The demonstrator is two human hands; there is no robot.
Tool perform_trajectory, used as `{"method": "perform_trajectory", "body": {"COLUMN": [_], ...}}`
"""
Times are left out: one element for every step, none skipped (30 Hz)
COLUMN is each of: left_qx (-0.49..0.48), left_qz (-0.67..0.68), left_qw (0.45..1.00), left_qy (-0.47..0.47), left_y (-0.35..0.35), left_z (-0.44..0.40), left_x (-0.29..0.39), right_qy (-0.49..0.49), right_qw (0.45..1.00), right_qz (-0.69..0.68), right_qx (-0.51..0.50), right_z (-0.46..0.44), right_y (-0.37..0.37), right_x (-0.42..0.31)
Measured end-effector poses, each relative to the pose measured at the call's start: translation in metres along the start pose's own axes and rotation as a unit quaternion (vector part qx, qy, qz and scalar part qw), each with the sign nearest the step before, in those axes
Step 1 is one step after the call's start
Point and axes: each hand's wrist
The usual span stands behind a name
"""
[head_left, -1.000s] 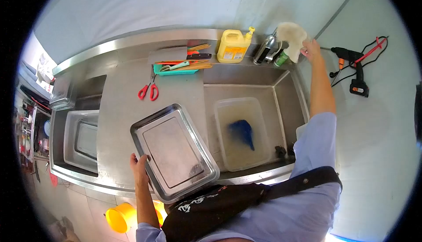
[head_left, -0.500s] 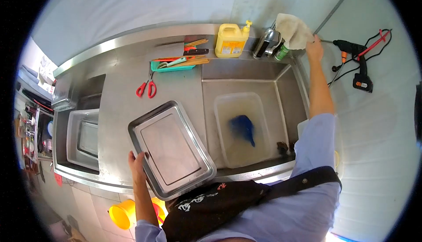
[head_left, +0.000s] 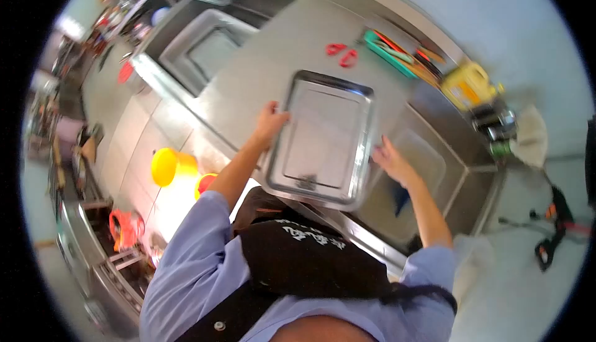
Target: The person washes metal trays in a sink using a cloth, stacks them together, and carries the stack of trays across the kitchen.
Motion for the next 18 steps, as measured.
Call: {"method": "perform_trajectory", "body": {"left_qx": [0.042, 0.038, 0.031, 0.033, 0.030, 0.035, 0.042, 0.044, 0.052, 0.059, 0.066, 0.060, 0.056, 0.054, 0.063, 0.070, 0.075, 0.070], "left_qz": [-0.035, -0.040, -0.045, -0.030, -0.013, -0.021, -0.030, -0.040, -0.036, -0.032, -0.028, -0.014, 0.002, 0.021, 0.036, 0.050, 0.062, 0.076], "left_qw": [0.998, 0.998, 0.998, 0.999, 0.999, 0.999, 0.998, 0.997, 0.996, 0.995, 0.994, 0.995, 0.995, 0.995, 0.994, 0.993, 0.991, 0.991], "left_qy": [-0.030, -0.028, -0.026, -0.020, -0.014, -0.027, -0.043, -0.059, -0.064, -0.070, -0.076, -0.076, -0.077, -0.078, -0.082, -0.086, -0.087, -0.085], "left_y": [0.000, 0.001, 0.001, -0.001, -0.004, -0.004, -0.004, -0.004, -0.006, -0.006, -0.006, -0.005, -0.004, -0.003, -0.003, -0.003, -0.001, 0.009], "left_z": [0.002, -0.001, -0.004, -0.008, -0.010, -0.007, 0.001, 0.005, 0.006, 0.009, 0.012, 0.015, 0.016, 0.017, 0.014, 0.012, 0.009, 0.010], "left_x": [-0.005, -0.008, -0.010, -0.012, -0.013, -0.012, -0.009, -0.007, -0.007, -0.009, -0.011, -0.013, -0.014, -0.016, -0.019, -0.023, -0.029, -0.029], "right_qy": [-0.031, -0.062, -0.093, -0.073, -0.057, -0.048, -0.039, -0.038, -0.038, -0.017, -0.014, -0.010, -0.005, -0.021, -0.036, -0.053, -0.046, -0.041], "right_qw": [0.997, 0.998, 0.995, 0.995, 0.993, 0.991, 0.989, 0.988, 0.986, 0.988, 0.985, 0.982, 0.979, 0.978, 0.977, 0.976, 0.977, 0.977], "right_qz": [-0.068, -0.028, 0.012, 0.009, 0.006, 0.005, 0.005, 0.006, 0.005, -0.009, -0.003, 0.005, 0.016, 0.021, 0.025, 0.027, 0.017, 0.004], "right_qx": [-0.017, 0.003, 0.028, 0.063, 0.100, 0.122, 0.143, 0.151, 0.160, 0.152, 0.170, 0.187, 0.203, 0.206, 0.208, 0.210, 0.210, 0.209], "right_z": [-0.010, -0.010, -0.006, -0.010, -0.014, -0.014, -0.014, -0.015, -0.015, -0.014, -0.015, -0.019, -0.021, -0.022, -0.022, -0.024, -0.027, -0.031], "right_y": [-0.024, -0.040, -0.052, -0.063, -0.068, -0.070, -0.072, -0.072, -0.073, -0.074, -0.076, -0.078, -0.081, -0.084, -0.086, -0.089, -0.093, -0.097], "right_x": [-0.002, -0.021, -0.038, -0.032, -0.018, -0.015, -0.014, -0.016, -0.022, -0.027, -0.024, -0.018, -0.020, -0.024, -0.034, -0.043, -0.051, -0.057]}}
Point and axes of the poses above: each hand's wrist, its own z-axis away from the middle knuckle, its own y-axis out of the back of the hand, x = y × z, and after that the axes turned 8 degrees about -x, right-handed
